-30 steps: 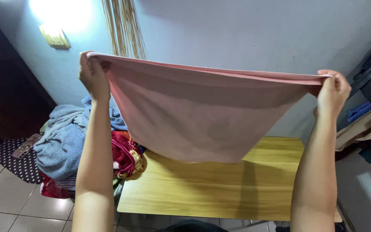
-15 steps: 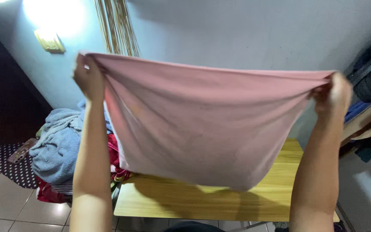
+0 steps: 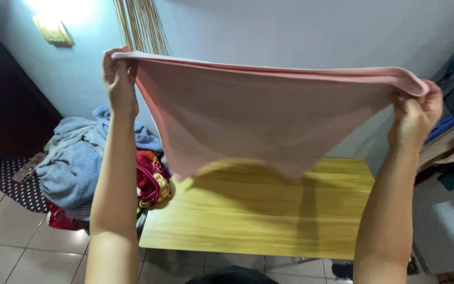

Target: The person folds a pink towel, a grey towel, and a red patterned towel on a wooden table. Each towel is unfolded, smoothed, and folded into a neat rectangle before being placed on a nearby chair.

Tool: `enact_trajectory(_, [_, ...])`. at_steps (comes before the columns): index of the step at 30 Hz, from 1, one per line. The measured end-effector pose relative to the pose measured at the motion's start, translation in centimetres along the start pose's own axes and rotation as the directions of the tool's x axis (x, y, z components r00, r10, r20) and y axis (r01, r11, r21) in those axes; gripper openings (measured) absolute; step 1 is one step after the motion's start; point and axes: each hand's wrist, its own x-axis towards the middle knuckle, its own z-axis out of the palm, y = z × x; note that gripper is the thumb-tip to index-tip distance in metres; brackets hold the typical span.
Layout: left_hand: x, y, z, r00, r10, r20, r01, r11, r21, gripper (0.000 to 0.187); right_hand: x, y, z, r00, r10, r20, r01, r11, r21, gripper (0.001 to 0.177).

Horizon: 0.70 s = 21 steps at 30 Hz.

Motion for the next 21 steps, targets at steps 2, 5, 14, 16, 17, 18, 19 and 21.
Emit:
enact_trajectory(2, [-1.9,1.8,0.1,1.000,-0.004,-0.011,0.004,0.999,0.037,0.009,-2.6,-1.6,-1.4,0.997,-0.042,0.057,0.044,0.998,-0.050,0.019])
enact_trajectory(5, [-6.8,3.3,-0.6,0.998,-0.044,-0.046,0.051,0.985,0.162,0.012,-6.9,-2.0,-3.7,0.999,-0.046,-0.017,0.042,0.976,-0.215,0.005])
enact_trajectory(14, [-25.8,-0.5,-10.8,0.970,-0.243,-0.006,0.192,0.751,0.632,0.016,-24.6,3.1,-11.5,0.807,0.478,-0.347,-0.554,0.815,-0.167,0.016])
enact_trajectory(16, [-30.3,-1.9,-13.3,0.921,-0.369,-0.125,0.371,0.730,0.574,0.016,-28.2,4.3,-13.1,0.697,0.601,-0.392,-0.695,0.700,-0.163,0.018])
enact_trajectory(17, [-32.5,-2.8,-14.3,0.863,-0.459,-0.211,0.499,0.714,0.490,0.017,-29.8,4.9,-13.7,0.703,0.626,-0.337,-0.695,0.706,-0.137,0.018])
enact_trajectory(18, [-34.7,-3.4,-15.5,0.788,-0.546,-0.285,0.615,0.683,0.394,0.019,-31.4,5.4,-14.2,0.707,0.649,-0.281,-0.695,0.710,-0.112,0.017])
enact_trajectory(19, [-36.7,-3.9,-16.5,0.789,-0.550,-0.273,0.613,0.690,0.384,0.016,-32.8,5.6,-14.7,0.708,0.670,-0.223,-0.699,0.710,-0.086,0.017])
enact_trajectory(21, [-39.6,-5.0,-18.3,0.793,-0.555,-0.251,0.608,0.704,0.366,0.013,-35.1,5.5,-15.8,0.669,0.730,-0.139,-0.742,0.667,-0.064,0.012])
